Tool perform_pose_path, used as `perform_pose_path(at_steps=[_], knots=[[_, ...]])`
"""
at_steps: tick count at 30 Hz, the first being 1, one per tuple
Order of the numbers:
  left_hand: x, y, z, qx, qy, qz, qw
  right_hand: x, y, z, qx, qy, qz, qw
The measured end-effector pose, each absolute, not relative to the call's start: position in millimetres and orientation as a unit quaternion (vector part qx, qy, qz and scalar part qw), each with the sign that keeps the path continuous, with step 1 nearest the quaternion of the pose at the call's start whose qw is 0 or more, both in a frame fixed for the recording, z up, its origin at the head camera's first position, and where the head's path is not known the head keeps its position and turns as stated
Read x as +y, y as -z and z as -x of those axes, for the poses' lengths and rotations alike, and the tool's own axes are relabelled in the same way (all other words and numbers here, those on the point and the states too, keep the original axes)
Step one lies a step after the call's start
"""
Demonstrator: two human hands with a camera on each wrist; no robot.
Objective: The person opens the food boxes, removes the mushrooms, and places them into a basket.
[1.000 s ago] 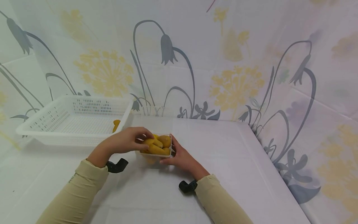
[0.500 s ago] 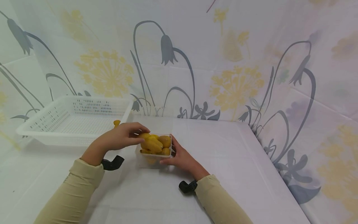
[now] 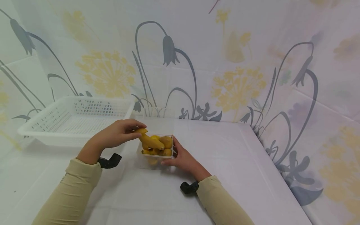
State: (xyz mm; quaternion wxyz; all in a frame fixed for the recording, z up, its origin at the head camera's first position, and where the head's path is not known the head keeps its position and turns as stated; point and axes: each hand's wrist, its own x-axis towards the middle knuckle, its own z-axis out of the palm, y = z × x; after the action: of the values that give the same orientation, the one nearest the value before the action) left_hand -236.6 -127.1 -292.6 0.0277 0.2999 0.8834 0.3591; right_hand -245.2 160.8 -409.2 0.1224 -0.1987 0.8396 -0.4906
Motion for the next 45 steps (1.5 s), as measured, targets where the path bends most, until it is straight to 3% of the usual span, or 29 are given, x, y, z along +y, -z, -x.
perform_pose_path(at_steps=[25,45], knots=[[-157.4,288.1,242.0,0.895,-0.369,-0.244,-0.054,161.9,412.6,246.8,0.843,0.489,0.188,0.123],[-183.2,284.7,244.6,0.908,-0.381,-0.158,-0.074,161.2,409.2,244.7,0.837,0.494,0.197,0.128]])
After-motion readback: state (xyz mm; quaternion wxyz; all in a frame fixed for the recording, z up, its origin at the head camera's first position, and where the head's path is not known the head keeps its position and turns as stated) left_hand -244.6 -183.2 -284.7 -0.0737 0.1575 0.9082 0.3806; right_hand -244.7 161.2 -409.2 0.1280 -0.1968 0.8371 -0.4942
